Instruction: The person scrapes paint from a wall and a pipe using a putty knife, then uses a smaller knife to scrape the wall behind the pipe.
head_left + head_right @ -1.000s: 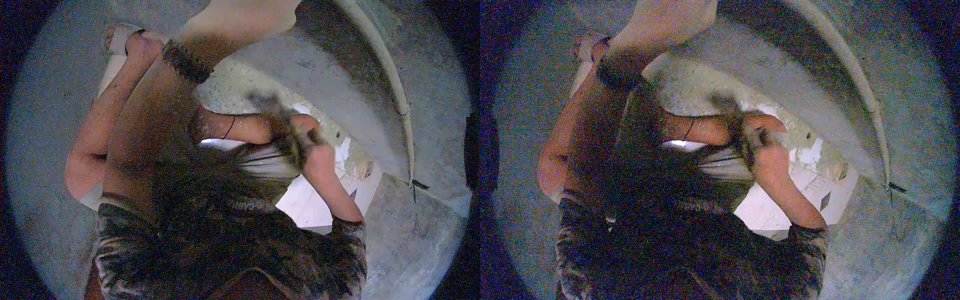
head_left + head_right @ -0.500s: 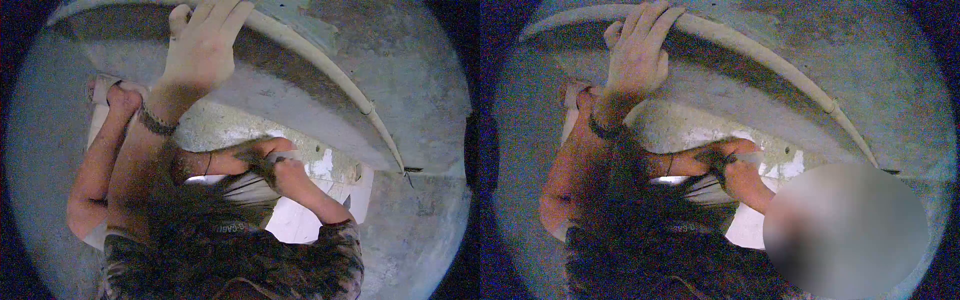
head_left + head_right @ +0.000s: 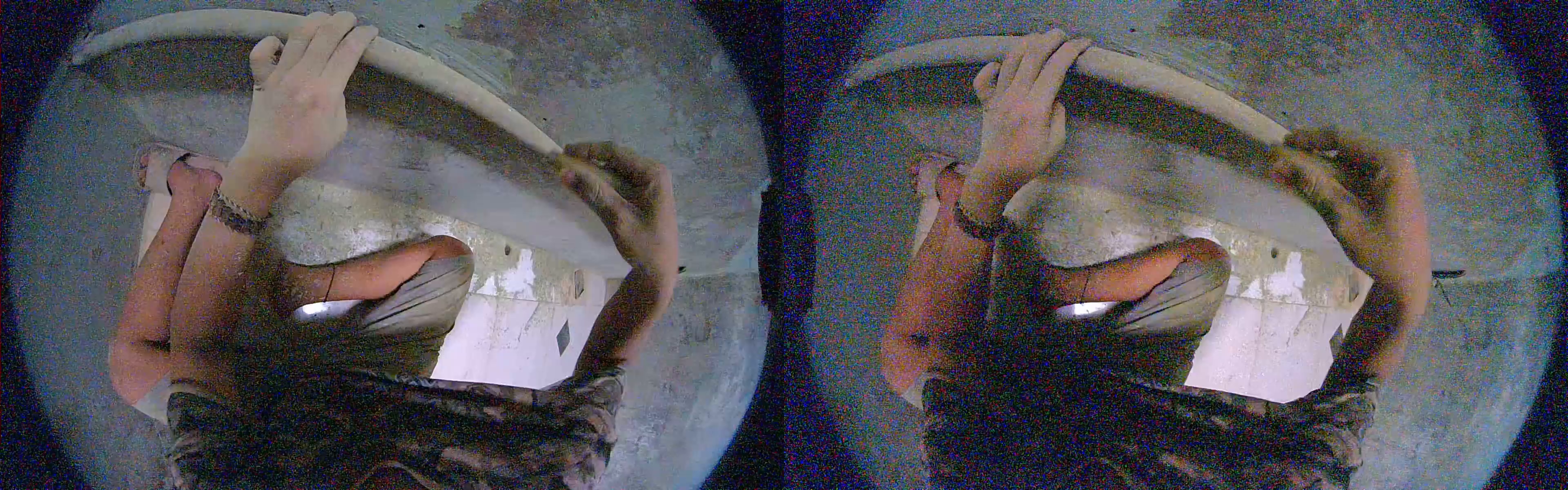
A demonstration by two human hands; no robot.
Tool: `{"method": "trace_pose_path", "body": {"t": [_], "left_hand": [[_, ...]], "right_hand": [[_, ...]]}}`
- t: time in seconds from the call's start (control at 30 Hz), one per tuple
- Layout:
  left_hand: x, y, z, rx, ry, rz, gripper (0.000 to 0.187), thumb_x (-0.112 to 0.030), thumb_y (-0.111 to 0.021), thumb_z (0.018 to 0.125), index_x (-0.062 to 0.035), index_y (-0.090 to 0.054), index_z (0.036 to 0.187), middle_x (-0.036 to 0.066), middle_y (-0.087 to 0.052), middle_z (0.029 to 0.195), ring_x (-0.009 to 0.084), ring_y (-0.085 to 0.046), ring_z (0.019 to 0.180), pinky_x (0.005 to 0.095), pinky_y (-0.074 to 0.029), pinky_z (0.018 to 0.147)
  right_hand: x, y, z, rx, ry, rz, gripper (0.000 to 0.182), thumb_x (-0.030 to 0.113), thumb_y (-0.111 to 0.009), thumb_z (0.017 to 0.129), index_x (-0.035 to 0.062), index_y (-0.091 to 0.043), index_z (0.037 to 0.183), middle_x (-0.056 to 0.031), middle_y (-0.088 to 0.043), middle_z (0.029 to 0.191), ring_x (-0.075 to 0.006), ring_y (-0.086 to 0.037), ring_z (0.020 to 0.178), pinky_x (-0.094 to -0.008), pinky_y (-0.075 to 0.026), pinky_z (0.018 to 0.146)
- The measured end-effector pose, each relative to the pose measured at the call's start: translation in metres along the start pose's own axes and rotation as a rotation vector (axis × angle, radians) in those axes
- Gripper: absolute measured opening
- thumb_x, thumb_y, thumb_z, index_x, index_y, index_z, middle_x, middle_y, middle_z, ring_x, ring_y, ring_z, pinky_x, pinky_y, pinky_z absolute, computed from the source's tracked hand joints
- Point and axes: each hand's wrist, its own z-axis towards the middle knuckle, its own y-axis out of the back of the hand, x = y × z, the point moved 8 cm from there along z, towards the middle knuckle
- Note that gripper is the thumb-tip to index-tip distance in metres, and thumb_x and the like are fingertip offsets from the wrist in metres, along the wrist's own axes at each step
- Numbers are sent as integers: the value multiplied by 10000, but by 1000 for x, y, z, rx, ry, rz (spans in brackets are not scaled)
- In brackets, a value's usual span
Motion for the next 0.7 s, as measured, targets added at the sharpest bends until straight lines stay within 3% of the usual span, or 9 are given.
{"method": "trace_pose_path", "body": {"t": [0.03,0.1,0.13,0.2,0.33,0.4,0.5,0.63,0.7], "left_hand": [[-1,2,0,-11,-16,-8,629,-8,-556,658,-141,-486,1268,80,-485,1259,265,-440,1184,455,-277,940],[-2,1,-1,-37,-7,22,567,-6,-538,679,-140,-509,1229,56,-502,1241,226,-450,1180,430,-275,929],[-2,2,0,-56,4,47,509,-4,-521,700,-139,-532,1191,32,-518,1223,187,-459,1176,406,-273,918],[-2,3,1,-50,0,46,501,-9,-522,704,-137,-533,1188,32,-522,1218,189,-465,1171,406,-275,917],[-2,4,2,-55,10,46,478,-17,-516,720,-133,-536,1184,34,-533,1204,194,-485,1152,405,-276,916],[-3,5,2,-56,11,32,469,-21,-514,726,-131,-538,1181,36,-536,1200,195,-489,1147,403,-276,914],[-2,8,2,-62,5,33,454,-30,-512,734,-126,-541,1177,38,-537,1199,194,-493,1144,398,-276,909],[-1,8,1,-62,6,21,443,-43,-519,735,-122,-545,1170,38,-533,1203,194,-492,1142,392,-279,900],[-3,9,3,-71,6,35,434,-46,-521,735,-121,-547,1162,38,-534,1195,195,-488,1142,388,-281,898]], "right_hand": [[4,6,2,-4,5,0,213,129,-718,754,-16,-677,905,-77,-684,840,-139,-635,777,-278,-499,747],[6,-14,3,315,1,-60,213,150,-716,763,-12,-676,895,-73,-683,824,-135,-630,772,-278,-496,749],[8,-11,10,313,2,-56,213,150,-716,763,-12,-676,895,-73,-683,824,-135,-630,772,-278,-496,749],[24,11,24,48,149,-238,207,153,-698,776,-10,-674,901,-79,-685,821,-133,-631,784,-273,-492,745],[26,3,21,159,94,-271,222,161,-693,780,-14,-667,915,-96,-689,827,-134,-639,807,-269,-490,740],[33,17,28,-35,245,-242,216,164,-683,786,-17,-668,904,-97,-689,818,-130,-637,778,-266,-489,722],[34,13,22,-3,136,-191,217,168,-684,786,-23,-666,887,-83,-687,808,-128,-631,747,-264,-488,714],[40,17,11,19,161,-243,203,158,-689,779,-20,-665,876,-73,-687,804,-122,-622,727,-262,-486,698],[29,10,10,167,63,58,230,166,-726,743,-10,-665,877,-66,-682,790,-125,-618,718,-254,-483,677]]}}
